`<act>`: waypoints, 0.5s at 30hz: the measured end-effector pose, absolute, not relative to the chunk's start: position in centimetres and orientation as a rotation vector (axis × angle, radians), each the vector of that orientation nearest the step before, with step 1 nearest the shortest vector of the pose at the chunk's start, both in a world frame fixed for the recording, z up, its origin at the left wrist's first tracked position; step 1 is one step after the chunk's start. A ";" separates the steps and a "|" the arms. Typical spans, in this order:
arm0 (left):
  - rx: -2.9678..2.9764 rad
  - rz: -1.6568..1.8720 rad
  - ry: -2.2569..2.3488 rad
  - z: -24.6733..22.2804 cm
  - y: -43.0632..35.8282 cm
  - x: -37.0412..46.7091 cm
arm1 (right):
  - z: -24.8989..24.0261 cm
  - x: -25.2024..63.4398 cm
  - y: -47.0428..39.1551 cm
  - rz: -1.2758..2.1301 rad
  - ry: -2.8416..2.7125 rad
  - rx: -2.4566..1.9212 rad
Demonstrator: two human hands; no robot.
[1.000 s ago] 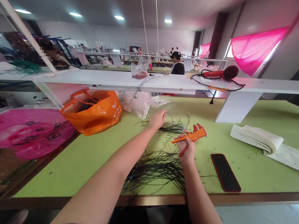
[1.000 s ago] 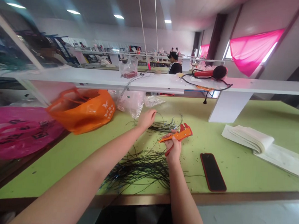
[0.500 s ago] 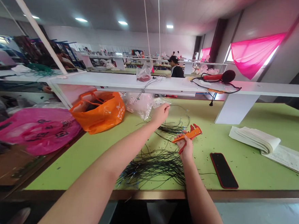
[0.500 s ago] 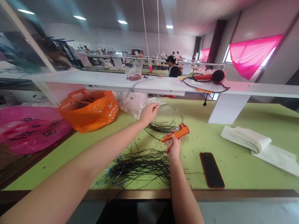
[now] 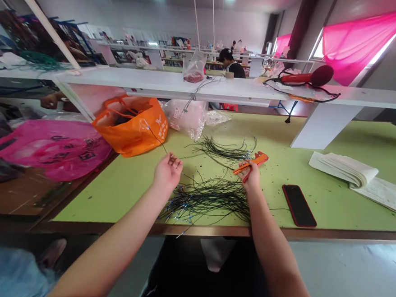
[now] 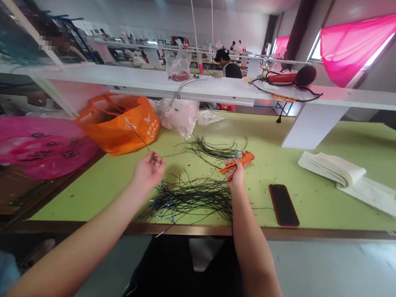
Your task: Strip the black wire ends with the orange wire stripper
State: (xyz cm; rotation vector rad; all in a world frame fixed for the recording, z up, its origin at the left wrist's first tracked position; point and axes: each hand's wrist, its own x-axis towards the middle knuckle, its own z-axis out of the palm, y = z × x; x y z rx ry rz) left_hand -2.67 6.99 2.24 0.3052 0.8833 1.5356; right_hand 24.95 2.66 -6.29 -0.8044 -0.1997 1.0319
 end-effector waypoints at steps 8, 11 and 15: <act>0.218 1.448 0.921 -1.7 3.6 -3.5 | -4.5 27.9 1.2 0.761 -0.185 -0.675; 0.238 1.489 0.901 -1.0 3.4 -3.2 | -4.1 27.1 0.4 0.874 -0.248 -0.638; 0.350 1.612 0.779 0.5 2.8 -2.4 | -4.0 24.1 0.0 1.151 -0.474 -0.626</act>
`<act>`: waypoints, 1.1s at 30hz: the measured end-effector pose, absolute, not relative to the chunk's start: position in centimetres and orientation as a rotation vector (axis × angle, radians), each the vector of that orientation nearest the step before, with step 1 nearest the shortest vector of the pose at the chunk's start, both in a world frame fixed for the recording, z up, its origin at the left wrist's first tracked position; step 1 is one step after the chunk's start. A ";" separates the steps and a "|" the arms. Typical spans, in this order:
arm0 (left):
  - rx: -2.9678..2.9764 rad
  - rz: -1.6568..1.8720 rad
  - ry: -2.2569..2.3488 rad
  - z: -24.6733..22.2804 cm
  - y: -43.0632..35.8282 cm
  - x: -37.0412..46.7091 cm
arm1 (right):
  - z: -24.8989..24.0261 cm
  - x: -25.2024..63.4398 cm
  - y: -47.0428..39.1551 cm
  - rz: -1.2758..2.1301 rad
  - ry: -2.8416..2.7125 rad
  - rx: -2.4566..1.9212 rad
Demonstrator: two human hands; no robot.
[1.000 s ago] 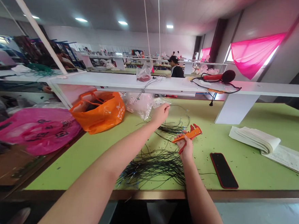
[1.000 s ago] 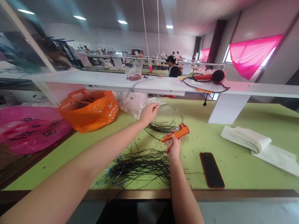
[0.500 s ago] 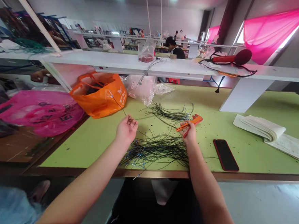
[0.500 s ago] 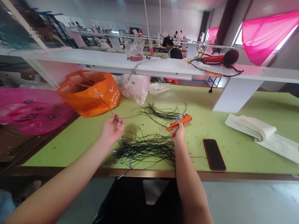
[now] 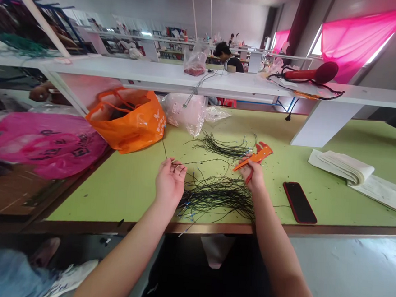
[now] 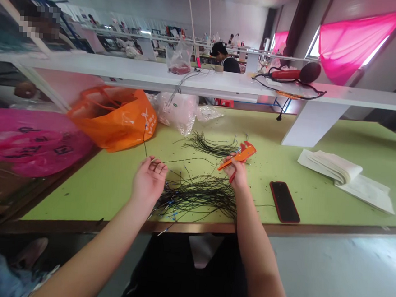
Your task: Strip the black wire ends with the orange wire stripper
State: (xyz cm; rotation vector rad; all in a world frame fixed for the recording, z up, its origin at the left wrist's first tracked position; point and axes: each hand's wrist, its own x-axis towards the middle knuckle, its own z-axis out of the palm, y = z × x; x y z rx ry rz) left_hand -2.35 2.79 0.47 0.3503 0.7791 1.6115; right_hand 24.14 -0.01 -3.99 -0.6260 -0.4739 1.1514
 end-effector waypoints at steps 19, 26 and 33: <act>0.529 1.498 0.917 -4.7 -2.2 -1.2 | -2.2 18.4 -2.2 1.397 -0.641 -0.451; 0.571 0.910 0.881 -3.9 -6.3 -0.6 | -2.7 18.0 -2.4 1.271 -0.746 -0.532; 0.753 1.327 0.782 -1.5 -4.1 5.9 | -2.2 18.5 -2.9 1.179 -0.930 -0.613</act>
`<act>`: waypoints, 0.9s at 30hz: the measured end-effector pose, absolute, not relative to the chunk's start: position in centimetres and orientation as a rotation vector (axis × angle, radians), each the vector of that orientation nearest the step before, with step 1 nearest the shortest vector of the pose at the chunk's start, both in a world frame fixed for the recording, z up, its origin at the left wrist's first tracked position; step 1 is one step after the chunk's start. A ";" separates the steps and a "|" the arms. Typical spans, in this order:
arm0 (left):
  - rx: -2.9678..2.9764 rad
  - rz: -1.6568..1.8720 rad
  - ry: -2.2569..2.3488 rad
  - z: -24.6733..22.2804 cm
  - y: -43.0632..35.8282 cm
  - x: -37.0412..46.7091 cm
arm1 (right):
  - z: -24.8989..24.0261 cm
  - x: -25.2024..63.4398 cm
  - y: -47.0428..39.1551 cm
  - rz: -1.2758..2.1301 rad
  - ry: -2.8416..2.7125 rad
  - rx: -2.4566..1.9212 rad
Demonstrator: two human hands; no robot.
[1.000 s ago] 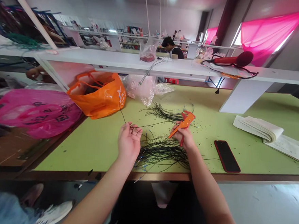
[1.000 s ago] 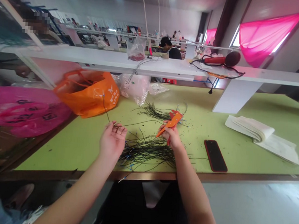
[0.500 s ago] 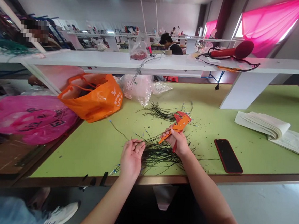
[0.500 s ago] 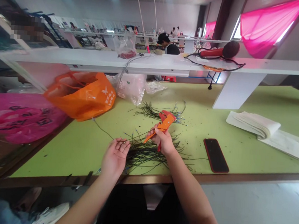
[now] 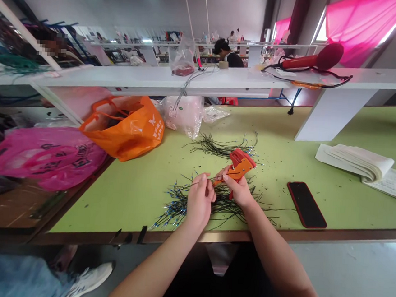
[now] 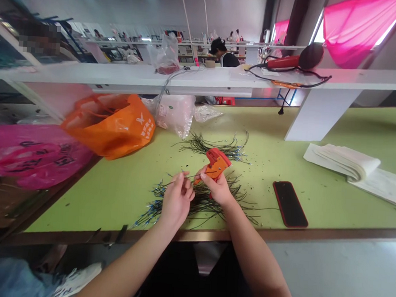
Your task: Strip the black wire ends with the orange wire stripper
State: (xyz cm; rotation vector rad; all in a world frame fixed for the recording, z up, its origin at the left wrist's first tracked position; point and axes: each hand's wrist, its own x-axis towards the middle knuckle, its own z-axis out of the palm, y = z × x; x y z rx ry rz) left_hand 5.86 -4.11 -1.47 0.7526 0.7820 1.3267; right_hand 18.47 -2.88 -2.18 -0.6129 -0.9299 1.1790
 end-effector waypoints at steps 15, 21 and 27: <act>1.646 1.414 0.771 -3.0 3.5 5.0 | -2.8 20.3 -2.2 1.056 -0.802 -0.688; 1.655 1.350 0.774 -3.9 2.9 3.9 | -3.1 19.4 -2.2 1.107 -0.796 -0.731; 1.701 1.255 0.641 -3.8 2.2 3.2 | -2.9 19.3 -2.2 1.090 -0.711 -0.703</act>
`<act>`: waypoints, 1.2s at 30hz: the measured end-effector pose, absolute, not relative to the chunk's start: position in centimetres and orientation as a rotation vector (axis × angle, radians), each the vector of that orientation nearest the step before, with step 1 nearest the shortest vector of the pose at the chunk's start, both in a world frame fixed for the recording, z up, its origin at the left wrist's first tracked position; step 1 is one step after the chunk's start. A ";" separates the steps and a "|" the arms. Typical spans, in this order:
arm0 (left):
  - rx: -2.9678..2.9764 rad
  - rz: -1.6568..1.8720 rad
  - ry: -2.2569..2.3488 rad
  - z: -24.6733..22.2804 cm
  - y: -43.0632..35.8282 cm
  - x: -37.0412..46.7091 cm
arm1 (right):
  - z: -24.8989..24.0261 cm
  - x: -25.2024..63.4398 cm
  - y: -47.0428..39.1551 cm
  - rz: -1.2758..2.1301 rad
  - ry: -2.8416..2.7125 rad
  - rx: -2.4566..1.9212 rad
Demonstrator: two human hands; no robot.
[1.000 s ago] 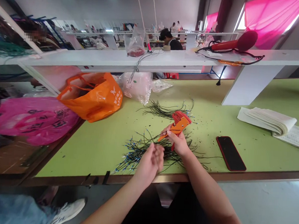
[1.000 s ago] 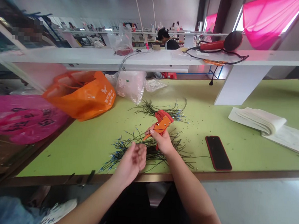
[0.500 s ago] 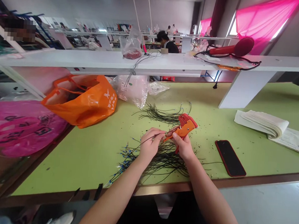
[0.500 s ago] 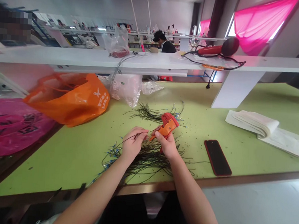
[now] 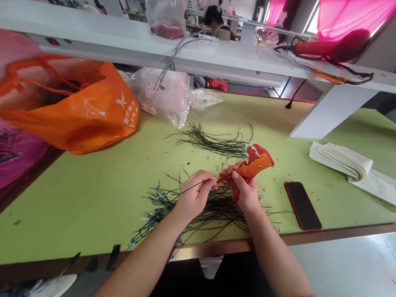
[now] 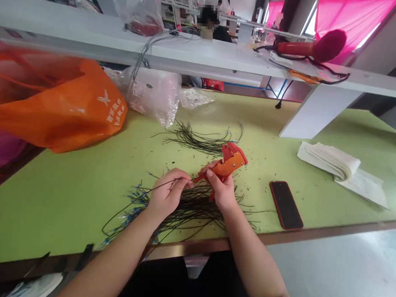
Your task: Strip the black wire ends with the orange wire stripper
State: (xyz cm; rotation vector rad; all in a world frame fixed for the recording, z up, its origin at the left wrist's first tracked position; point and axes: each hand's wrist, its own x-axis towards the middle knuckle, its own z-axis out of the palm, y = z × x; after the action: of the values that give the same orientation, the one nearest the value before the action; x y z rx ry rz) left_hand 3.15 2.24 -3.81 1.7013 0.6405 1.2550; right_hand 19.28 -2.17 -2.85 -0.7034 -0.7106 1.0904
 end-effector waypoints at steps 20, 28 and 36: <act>1.458 1.436 0.608 -3.9 1.0 4.6 | -3.8 18.5 -2.6 1.163 -0.851 -0.779; 1.106 1.589 0.725 -3.7 3.2 3.7 | -3.5 19.8 -2.8 1.618 -0.984 -0.659; 1.190 1.576 0.815 -2.4 2.9 3.4 | -4.2 20.0 -3.0 1.877 -1.035 -0.552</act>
State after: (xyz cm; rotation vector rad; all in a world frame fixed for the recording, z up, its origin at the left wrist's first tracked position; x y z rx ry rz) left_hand 3.37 2.85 -2.42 1.1900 0.8153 1.5757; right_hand 20.02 -3.01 -4.17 -0.5524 -1.0347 1.8773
